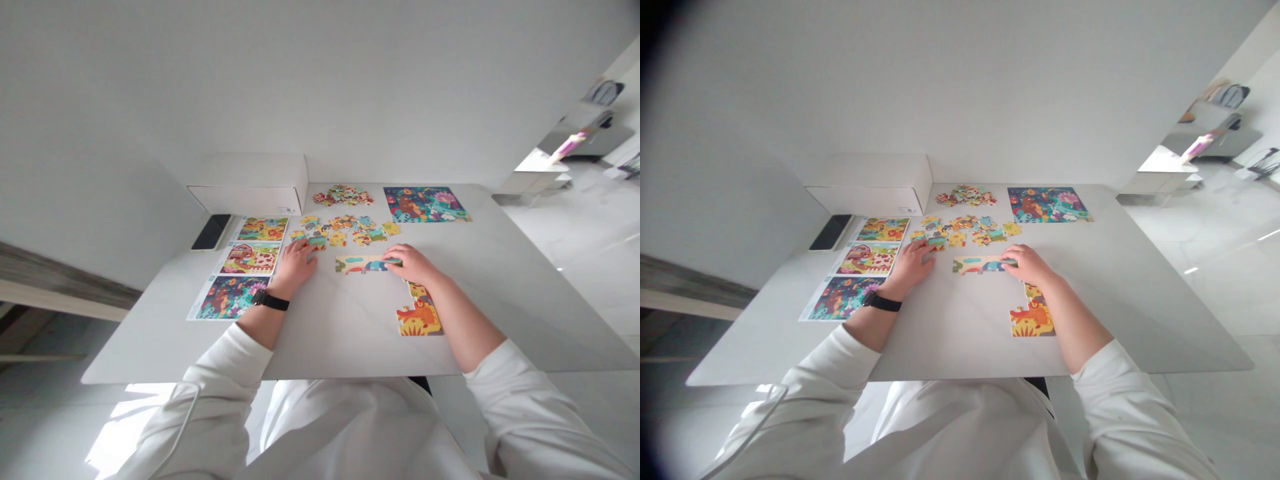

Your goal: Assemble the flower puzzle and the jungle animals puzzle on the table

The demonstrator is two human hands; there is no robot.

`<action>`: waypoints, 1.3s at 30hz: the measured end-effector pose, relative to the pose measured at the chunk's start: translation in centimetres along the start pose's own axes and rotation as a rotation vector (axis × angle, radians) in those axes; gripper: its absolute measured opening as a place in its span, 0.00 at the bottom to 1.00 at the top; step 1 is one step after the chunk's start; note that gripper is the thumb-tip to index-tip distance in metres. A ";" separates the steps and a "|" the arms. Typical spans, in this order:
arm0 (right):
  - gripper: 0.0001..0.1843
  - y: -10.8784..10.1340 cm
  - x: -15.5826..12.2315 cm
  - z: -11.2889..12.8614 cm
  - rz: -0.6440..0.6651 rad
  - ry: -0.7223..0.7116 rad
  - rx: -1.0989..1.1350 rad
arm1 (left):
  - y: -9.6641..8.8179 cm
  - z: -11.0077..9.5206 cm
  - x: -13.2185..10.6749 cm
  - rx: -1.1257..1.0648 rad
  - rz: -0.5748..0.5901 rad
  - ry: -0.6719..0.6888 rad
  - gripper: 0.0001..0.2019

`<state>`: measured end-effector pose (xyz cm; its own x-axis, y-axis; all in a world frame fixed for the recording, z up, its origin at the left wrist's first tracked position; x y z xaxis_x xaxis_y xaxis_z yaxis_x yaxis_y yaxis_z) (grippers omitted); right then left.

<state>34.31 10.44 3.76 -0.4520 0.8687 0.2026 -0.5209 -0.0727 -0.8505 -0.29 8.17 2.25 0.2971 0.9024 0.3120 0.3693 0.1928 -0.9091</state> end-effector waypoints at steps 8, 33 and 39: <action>0.10 -0.1 0.0 0.1 0.010 0.018 -0.002 | 0.2 -0.3 0.0 -0.044 0.001 0.063 0.21; 0.18 -1.9 1.3 -7.7 -0.312 0.416 -0.139 | 0.2 -0.9 -0.1 -0.030 0.012 0.015 0.26; 0.27 0.3 3.4 -6.0 -0.113 0.381 -0.174 | 0.2 -1.1 -0.1 -0.022 0.001 0.002 0.26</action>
Point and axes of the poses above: each hand's wrist, its own x-axis towards the middle knuckle, its own y-axis out of the palm, z = x × y, the point moved 7 cm from there along x, towards the middle knuckle, and after that the axes turned 13 degrees about y, right-handed, at the moved point
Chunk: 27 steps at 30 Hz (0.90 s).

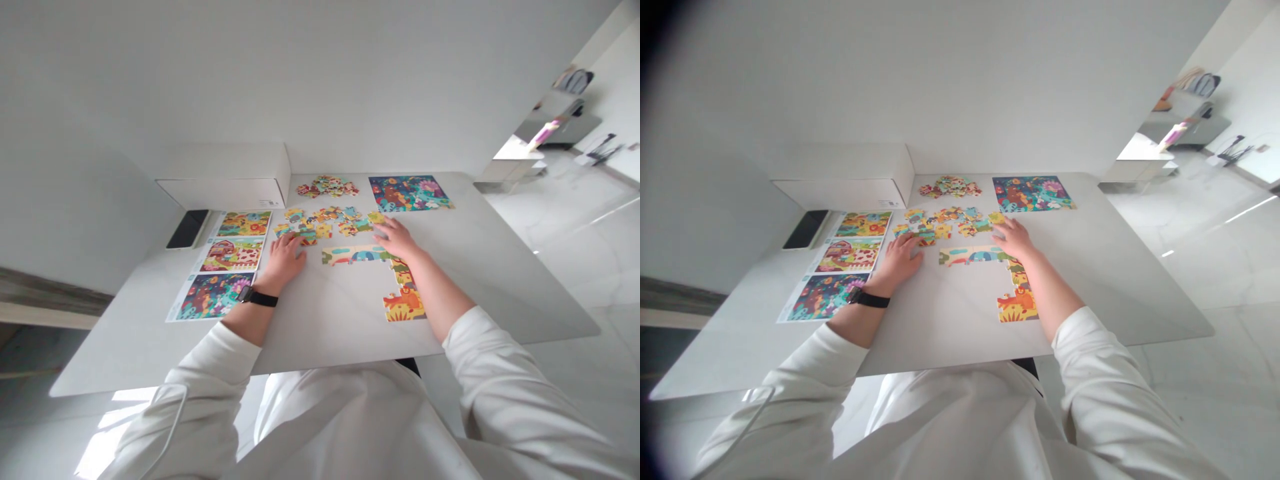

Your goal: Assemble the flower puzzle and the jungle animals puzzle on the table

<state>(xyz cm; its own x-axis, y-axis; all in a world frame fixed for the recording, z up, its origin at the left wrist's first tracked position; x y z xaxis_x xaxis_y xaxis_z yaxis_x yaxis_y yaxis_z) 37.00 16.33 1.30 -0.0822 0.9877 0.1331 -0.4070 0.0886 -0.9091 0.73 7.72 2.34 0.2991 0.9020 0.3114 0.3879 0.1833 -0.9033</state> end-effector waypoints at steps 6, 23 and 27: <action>0.23 -0.3 -0.8 0.1 0.053 -0.034 -0.014 | 0.1 0.0 0.2 -0.008 0.002 0.002 0.27; 0.27 -4.5 -1.8 -5.1 -0.195 0.306 0.041 | -0.2 -0.1 0.2 -0.015 0.018 0.001 0.27; 0.23 -3.7 -1.3 -5.2 -0.148 0.317 -0.010 | -0.2 -0.2 0.1 -0.005 0.020 0.002 0.27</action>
Point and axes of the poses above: each hand's wrist, its own x-axis towards the middle knuckle, its own y-axis out of the palm, z = x × y, the point moved 7 cm from there along x, towards the middle knuckle, and after that the axes turned 13 degrees about y, right-handed, at the moved point
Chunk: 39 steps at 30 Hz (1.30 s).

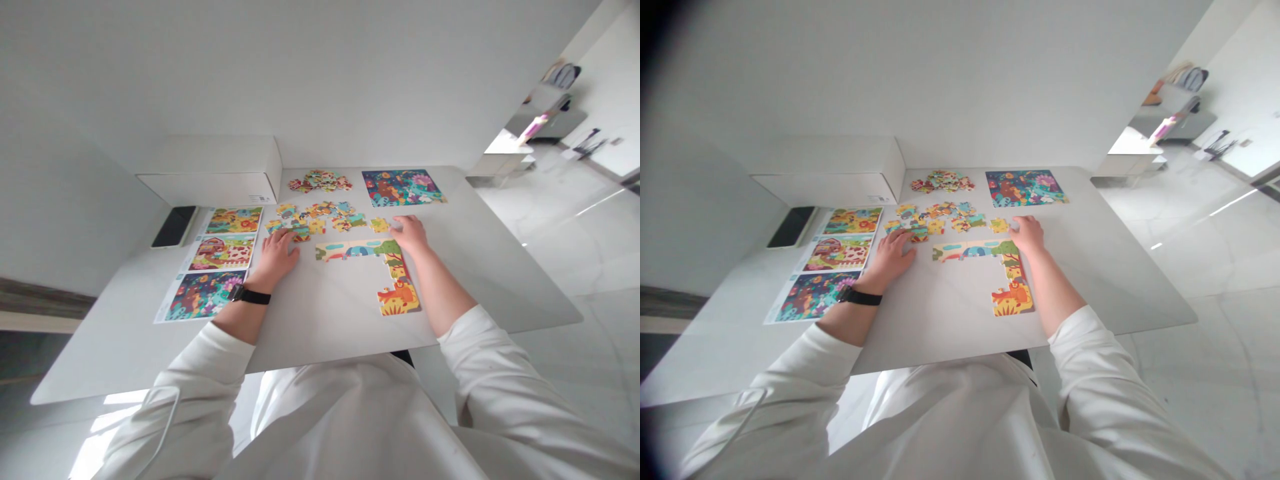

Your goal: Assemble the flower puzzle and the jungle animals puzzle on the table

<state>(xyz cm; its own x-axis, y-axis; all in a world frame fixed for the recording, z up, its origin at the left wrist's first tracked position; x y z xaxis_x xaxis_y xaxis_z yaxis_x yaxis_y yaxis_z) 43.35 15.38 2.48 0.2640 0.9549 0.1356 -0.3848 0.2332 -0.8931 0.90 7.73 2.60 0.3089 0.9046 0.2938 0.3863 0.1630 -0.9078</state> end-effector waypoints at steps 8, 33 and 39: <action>0.17 1.3 0.2 1.0 0.040 0.004 -0.023 | 0.0 -0.1 0.0 0.005 0.015 0.000 0.27; 0.22 -0.3 -8.4 9.0 0.586 -0.014 0.905 | 0.6 -8.7 0.5 -1.049 -0.179 -0.027 0.25; 0.19 1.4 -10.5 10.3 0.672 -0.026 0.832 | 3.4 -10.3 0.2 -1.232 -0.026 -0.154 0.28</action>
Point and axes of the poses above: each hand's wrist, its own x-axis towards the middle knuckle, its own y-axis out of the palm, z = x × y, the point moved 7 cm from there along x, towards the middle knuckle, and after that the axes turned 13 degrees about y, right-handed, at the moved point
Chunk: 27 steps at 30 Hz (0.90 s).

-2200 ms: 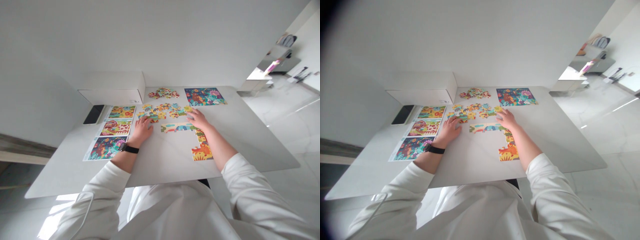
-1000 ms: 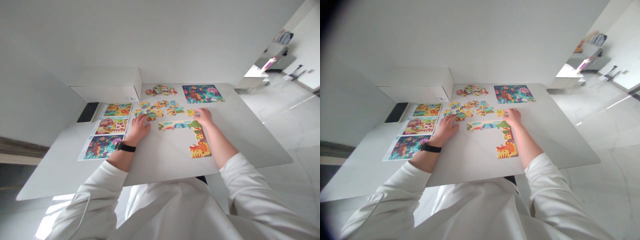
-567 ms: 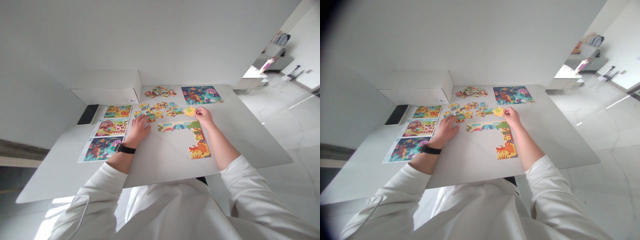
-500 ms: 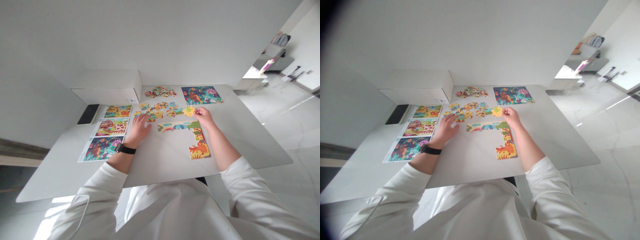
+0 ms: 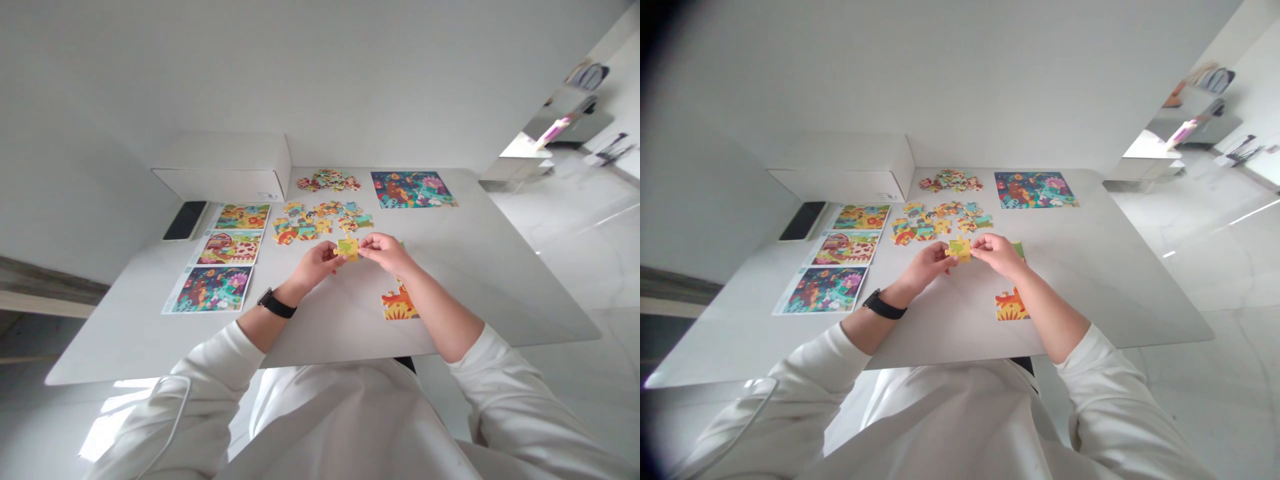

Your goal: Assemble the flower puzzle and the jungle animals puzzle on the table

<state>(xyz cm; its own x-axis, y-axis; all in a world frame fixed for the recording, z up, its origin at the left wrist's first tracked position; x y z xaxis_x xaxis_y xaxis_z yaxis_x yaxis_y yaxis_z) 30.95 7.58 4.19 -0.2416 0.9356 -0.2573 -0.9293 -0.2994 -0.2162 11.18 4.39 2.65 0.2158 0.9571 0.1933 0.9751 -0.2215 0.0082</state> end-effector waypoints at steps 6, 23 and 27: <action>0.20 0.5 -0.1 0.0 0.056 0.008 0.019 | -0.4 -0.2 -0.2 0.021 0.019 -0.021 0.26; 0.20 -0.2 -0.1 0.2 0.091 -0.014 -0.034 | -0.1 -4.7 -1.8 0.690 0.067 0.571 0.26; 0.18 -0.1 -0.5 0.4 0.133 0.008 -0.033 | 1.2 -5.4 -2.4 0.845 0.172 0.677 0.20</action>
<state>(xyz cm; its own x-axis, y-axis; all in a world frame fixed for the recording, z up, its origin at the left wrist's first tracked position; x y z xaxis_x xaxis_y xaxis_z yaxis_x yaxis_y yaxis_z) 31.08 7.20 4.78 -0.3594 0.8860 -0.2929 -0.8795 -0.4265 -0.2110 11.58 0.78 7.51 0.5315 0.5679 0.6284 0.7108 0.1044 -0.6956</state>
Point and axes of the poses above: each hand's wrist, its own x-axis towards the middle knuckle, its own y-axis out of the palm, z = x × y, the point moved 7 cm from there along x, towards the middle knuckle, and after that the axes turned 13 degrees about y, right-handed, at the moved point
